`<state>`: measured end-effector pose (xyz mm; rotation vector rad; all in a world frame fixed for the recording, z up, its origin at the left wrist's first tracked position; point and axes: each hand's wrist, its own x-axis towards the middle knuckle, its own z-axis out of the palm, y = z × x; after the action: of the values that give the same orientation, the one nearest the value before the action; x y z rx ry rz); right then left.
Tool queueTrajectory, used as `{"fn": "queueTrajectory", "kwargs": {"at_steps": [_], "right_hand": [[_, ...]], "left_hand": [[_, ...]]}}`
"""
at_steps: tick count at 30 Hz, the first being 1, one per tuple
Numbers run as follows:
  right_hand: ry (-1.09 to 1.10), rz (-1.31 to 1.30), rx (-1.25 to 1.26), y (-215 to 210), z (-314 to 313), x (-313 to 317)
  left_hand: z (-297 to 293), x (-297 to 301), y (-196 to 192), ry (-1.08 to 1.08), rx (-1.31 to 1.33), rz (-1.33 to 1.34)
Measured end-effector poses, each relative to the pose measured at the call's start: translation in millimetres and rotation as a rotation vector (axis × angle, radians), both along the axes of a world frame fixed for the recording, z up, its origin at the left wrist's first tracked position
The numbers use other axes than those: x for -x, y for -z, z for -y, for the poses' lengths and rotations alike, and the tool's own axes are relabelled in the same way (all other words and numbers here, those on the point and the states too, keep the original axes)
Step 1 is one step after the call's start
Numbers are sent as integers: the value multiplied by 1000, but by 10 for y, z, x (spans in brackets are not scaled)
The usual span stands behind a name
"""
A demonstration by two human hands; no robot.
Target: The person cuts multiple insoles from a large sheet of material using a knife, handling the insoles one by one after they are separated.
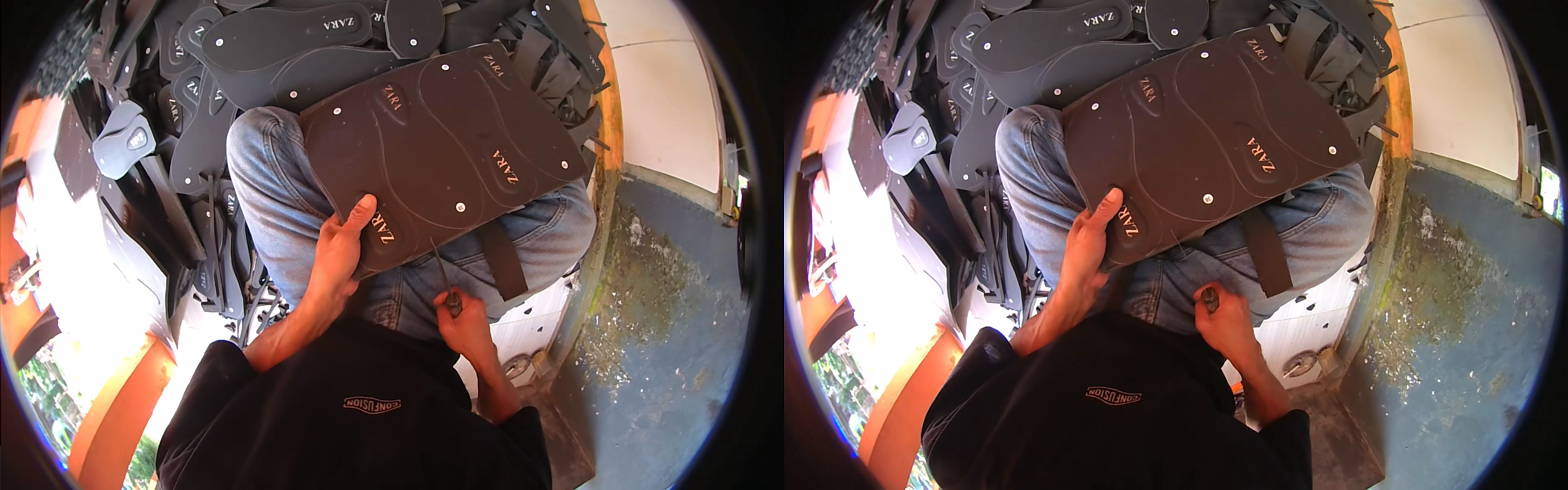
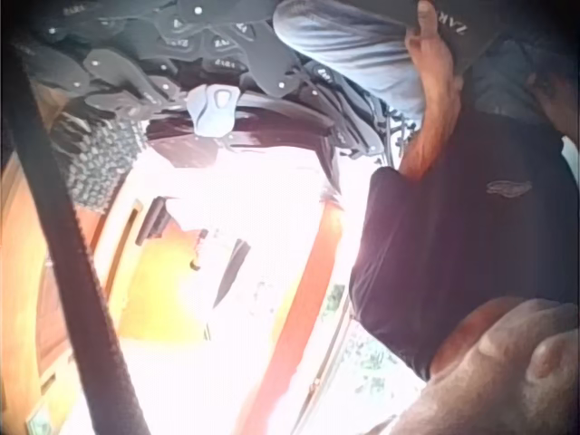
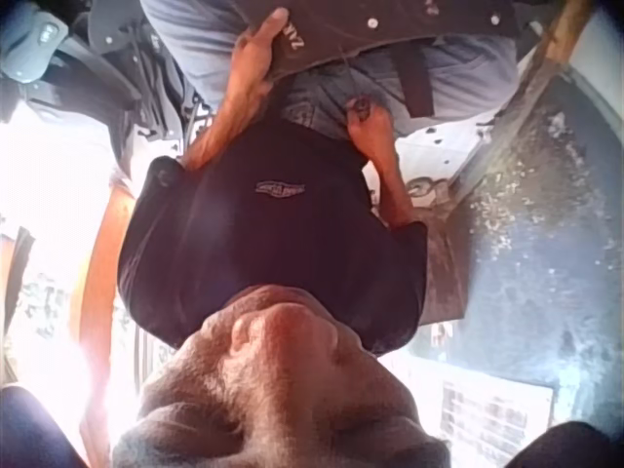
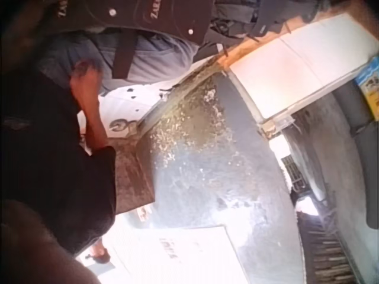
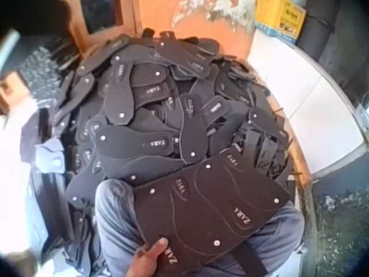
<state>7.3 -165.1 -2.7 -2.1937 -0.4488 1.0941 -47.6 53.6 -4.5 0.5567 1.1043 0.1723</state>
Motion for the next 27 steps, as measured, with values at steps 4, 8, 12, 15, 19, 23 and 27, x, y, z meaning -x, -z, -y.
{"fn": "queueTrajectory", "kwargs": {"at_steps": [4, 8, 12, 15, 19, 23, 27], "right_hand": [[-3, 43, 1, 44, -62, -1], [27, 6, 36, 31, -130, -9], [24, -9, 42, 36, -169, -40], [13, -27, 55, 30, -219, -89], [-8, -35, 85, 23, -304, -177], [-80, 31, 108, 47, -369, -246], [-123, 16, 158, 66, -500, -334]], "left_hand": [[-61, 6, -45, 106, -17, -81], [-65, 3, -8, 152, -8, -66], [-68, 3, 49, 145, 11, -51], [-77, 5, 67, 147, 24, -57], [-111, -18, 9, 163, 35, -95], [-99, -1, 38, 191, 14, -84], [-129, -7, 3, 221, 32, -92]]}}
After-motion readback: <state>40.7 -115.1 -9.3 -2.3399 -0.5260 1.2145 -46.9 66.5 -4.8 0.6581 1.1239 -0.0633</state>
